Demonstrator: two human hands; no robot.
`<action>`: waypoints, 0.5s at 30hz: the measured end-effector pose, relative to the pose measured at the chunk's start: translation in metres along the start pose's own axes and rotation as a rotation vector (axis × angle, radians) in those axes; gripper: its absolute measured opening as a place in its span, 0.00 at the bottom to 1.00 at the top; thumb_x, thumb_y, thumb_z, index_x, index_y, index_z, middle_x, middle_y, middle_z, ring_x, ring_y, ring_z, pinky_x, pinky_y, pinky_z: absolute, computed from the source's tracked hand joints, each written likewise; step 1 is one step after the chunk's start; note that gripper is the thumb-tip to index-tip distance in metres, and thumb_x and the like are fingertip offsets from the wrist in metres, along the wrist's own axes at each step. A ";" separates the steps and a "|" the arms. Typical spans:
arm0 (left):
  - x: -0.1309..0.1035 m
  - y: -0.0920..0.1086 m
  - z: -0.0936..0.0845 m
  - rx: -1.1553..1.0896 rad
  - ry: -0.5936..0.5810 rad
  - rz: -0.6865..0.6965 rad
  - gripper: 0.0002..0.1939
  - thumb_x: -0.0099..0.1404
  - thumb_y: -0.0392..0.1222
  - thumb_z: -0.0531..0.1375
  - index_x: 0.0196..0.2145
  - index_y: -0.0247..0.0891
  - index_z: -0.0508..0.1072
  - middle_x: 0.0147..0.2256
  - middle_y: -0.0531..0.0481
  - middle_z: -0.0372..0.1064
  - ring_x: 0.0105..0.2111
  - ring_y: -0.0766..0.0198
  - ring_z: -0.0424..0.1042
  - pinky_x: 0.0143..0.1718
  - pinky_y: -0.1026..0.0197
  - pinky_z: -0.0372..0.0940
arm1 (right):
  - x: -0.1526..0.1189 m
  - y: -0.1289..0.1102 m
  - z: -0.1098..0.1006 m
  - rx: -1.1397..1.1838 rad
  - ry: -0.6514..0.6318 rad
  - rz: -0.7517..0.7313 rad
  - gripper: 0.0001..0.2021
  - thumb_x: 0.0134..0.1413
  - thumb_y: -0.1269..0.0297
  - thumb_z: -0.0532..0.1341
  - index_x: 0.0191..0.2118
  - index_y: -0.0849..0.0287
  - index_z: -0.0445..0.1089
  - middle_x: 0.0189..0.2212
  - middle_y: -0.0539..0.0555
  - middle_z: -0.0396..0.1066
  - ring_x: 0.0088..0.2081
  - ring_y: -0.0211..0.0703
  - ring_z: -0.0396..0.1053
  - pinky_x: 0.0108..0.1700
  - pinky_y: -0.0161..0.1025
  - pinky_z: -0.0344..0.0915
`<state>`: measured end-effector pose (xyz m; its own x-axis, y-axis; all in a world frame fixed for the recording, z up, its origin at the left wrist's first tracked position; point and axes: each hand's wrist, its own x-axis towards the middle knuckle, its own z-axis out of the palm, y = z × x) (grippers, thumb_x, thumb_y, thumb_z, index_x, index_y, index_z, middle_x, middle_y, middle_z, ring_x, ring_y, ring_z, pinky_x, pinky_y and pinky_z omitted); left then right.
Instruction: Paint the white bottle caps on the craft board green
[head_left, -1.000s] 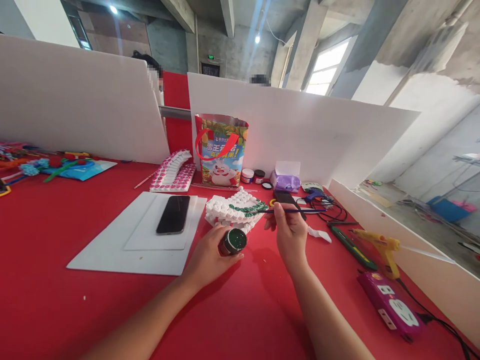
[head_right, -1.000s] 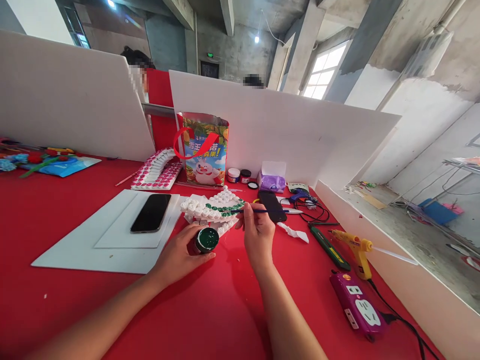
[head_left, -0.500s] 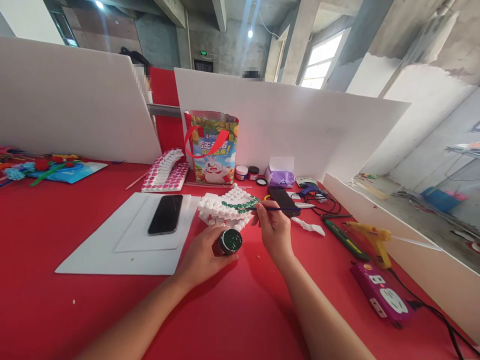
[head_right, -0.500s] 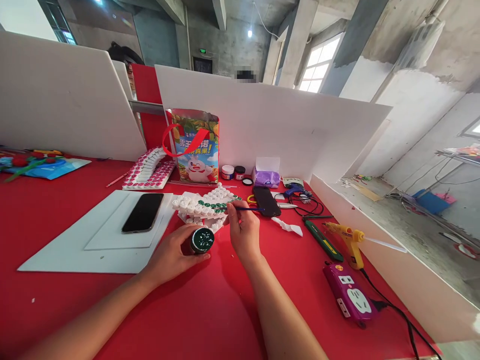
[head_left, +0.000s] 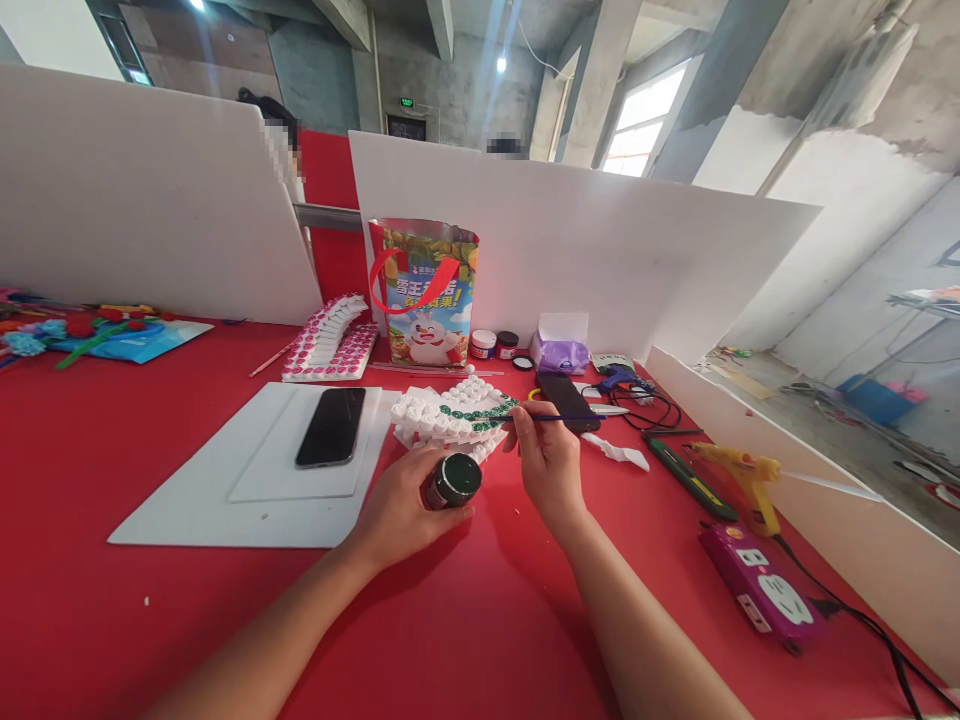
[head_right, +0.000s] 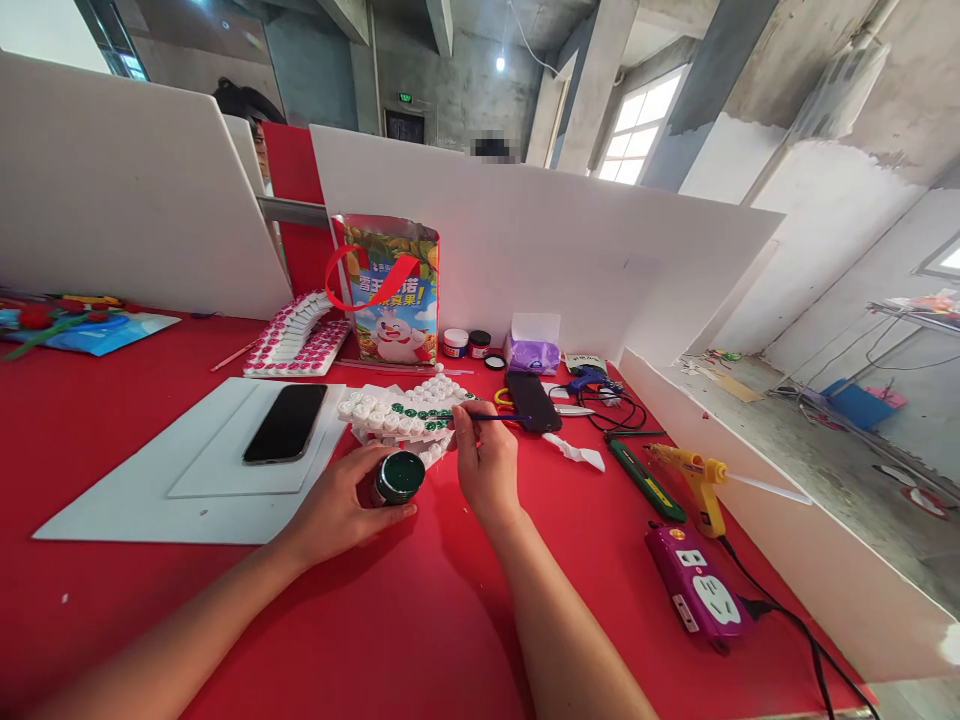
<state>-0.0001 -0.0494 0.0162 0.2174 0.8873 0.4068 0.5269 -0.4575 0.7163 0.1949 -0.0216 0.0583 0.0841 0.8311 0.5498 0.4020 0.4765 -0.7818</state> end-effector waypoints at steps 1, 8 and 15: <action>0.000 0.001 -0.001 -0.002 0.001 -0.004 0.18 0.54 0.45 0.71 0.43 0.43 0.75 0.44 0.47 0.79 0.46 0.49 0.78 0.46 0.51 0.74 | 0.000 -0.001 0.000 0.002 -0.005 -0.008 0.10 0.69 0.56 0.55 0.38 0.55 0.66 0.21 0.47 0.71 0.23 0.39 0.71 0.28 0.35 0.66; -0.001 0.003 -0.001 0.006 -0.009 0.021 0.16 0.57 0.45 0.70 0.42 0.43 0.75 0.45 0.47 0.79 0.48 0.49 0.78 0.46 0.51 0.74 | -0.003 -0.003 0.000 -0.028 -0.060 -0.034 0.11 0.70 0.56 0.55 0.36 0.54 0.65 0.22 0.48 0.70 0.26 0.41 0.74 0.31 0.37 0.67; -0.001 -0.001 0.001 -0.005 0.003 0.034 0.19 0.58 0.46 0.70 0.47 0.44 0.76 0.46 0.47 0.78 0.49 0.50 0.77 0.48 0.52 0.74 | -0.005 0.000 0.002 -0.022 -0.077 -0.024 0.10 0.70 0.56 0.55 0.37 0.54 0.65 0.22 0.48 0.70 0.27 0.42 0.75 0.32 0.37 0.68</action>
<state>-0.0001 -0.0502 0.0142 0.2329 0.8710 0.4327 0.5151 -0.4878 0.7048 0.1927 -0.0249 0.0554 0.0040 0.8398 0.5429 0.4234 0.4904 -0.7617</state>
